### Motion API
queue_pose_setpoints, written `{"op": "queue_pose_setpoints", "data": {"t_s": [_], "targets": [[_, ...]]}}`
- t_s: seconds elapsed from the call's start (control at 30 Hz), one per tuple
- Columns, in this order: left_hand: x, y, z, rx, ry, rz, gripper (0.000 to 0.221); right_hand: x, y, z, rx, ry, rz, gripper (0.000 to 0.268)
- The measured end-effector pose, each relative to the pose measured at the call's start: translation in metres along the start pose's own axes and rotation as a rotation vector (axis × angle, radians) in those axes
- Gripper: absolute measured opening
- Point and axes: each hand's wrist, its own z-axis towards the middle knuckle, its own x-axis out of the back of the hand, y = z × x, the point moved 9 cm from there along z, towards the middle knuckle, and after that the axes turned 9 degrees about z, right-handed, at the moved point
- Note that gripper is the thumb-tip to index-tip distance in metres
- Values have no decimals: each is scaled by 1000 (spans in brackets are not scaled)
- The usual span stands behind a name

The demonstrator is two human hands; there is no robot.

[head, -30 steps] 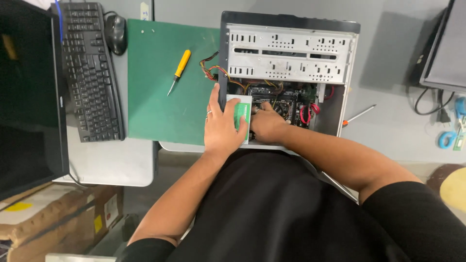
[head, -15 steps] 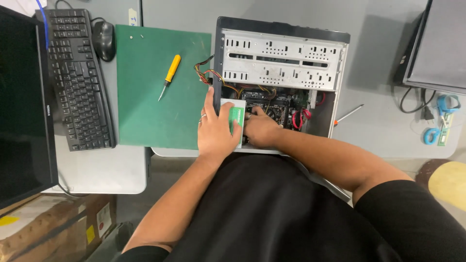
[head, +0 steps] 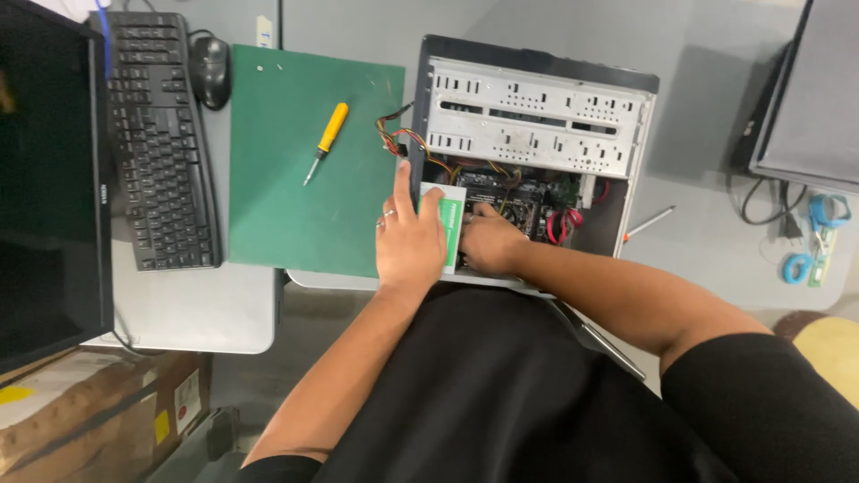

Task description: Cleaning the exterior of a computer case with a brush, removing the side panel with a screwdriver, and disconnecting internal cables and components.

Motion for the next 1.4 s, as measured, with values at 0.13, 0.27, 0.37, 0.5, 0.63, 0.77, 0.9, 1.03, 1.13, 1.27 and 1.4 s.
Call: {"op": "queue_pose_setpoints", "data": {"t_s": [0.13, 0.27, 0.37, 0.5, 0.63, 0.77, 0.9, 1.03, 1.13, 1.27, 1.4], "targets": [[-6, -1, 0, 11, -97, 13, 31, -12, -6, -1, 60, 4, -75, 16], [1, 1, 2, 8, -126, -12, 30, 1, -6, 0, 99, 16, -54, 20], [-9, -2, 1, 16, -128, -6, 32, 30, 7, -4, -19, -53, 108, 25], [-2, -2, 1, 6, -98, -54, 30, 86, 13, -32, -107, 170, 221, 28], [4, -3, 1, -7, 4, -164, 27, 125, 16, -94, -195, 720, 316, 19], [13, 5, -2, -90, 229, -34, 31, 107, 41, -178, -368, 1106, 401, 17], [30, 40, -10, -320, 384, 56, 23, 89, 58, -239, -676, 1204, 364, 18], [10, 91, -10, -676, 155, -142, 21, 92, 50, -243, -730, 1173, 462, 17], [3, 131, 5, -822, 98, -211, 26, 103, 40, -223, -797, 1103, 434, 17], [7, 177, 30, -909, 295, -127, 47, 80, 51, -187, -994, 747, 508, 24], [-18, 194, 49, -912, 49, -35, 40, 66, 76, -173, -1060, 590, 470, 27]]}}
